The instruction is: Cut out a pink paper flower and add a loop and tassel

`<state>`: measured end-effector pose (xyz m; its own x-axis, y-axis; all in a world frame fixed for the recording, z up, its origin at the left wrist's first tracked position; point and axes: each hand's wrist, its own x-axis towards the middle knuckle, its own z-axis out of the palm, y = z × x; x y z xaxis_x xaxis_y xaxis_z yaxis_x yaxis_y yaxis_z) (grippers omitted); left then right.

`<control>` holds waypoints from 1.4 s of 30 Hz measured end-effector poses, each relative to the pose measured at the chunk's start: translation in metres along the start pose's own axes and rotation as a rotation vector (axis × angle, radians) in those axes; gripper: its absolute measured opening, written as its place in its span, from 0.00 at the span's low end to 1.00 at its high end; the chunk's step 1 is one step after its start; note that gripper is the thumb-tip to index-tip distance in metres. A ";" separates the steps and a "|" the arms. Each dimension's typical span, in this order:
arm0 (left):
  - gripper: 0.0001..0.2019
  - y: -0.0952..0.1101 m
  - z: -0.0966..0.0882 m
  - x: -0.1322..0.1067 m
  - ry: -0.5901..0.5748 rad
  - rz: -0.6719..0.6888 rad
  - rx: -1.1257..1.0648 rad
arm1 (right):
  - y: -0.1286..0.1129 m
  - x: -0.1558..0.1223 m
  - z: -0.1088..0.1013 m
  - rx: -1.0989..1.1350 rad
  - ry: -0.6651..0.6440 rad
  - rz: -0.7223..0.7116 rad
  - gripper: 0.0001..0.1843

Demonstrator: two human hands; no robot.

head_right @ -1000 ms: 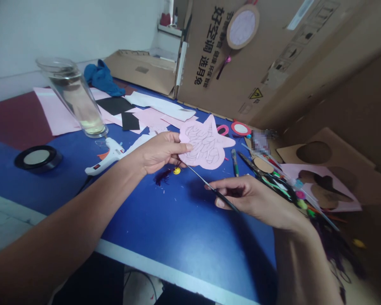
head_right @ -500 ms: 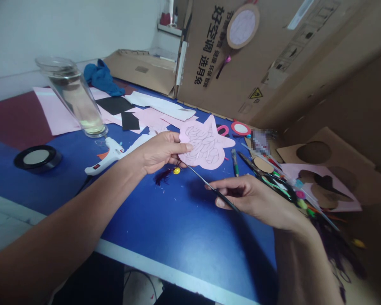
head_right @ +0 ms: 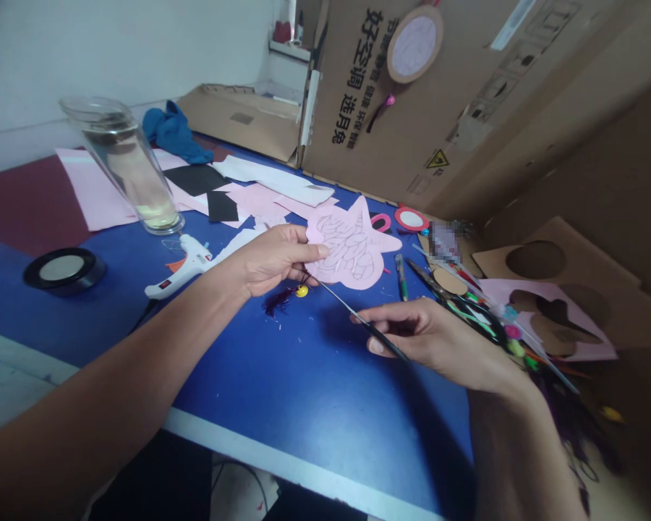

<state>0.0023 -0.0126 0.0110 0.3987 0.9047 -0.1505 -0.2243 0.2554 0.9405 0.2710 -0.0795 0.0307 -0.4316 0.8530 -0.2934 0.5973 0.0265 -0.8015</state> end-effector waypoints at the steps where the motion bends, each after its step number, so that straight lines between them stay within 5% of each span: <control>1: 0.10 0.000 0.000 0.000 0.001 -0.001 -0.001 | 0.000 0.000 0.000 -0.001 0.000 -0.005 0.30; 42: 0.12 -0.001 -0.001 0.001 -0.013 -0.001 -0.004 | 0.004 0.002 0.001 -0.008 -0.006 -0.011 0.29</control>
<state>0.0022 -0.0123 0.0093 0.4106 0.8999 -0.1472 -0.2274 0.2573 0.9392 0.2717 -0.0778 0.0268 -0.4421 0.8497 -0.2874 0.5980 0.0404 -0.8005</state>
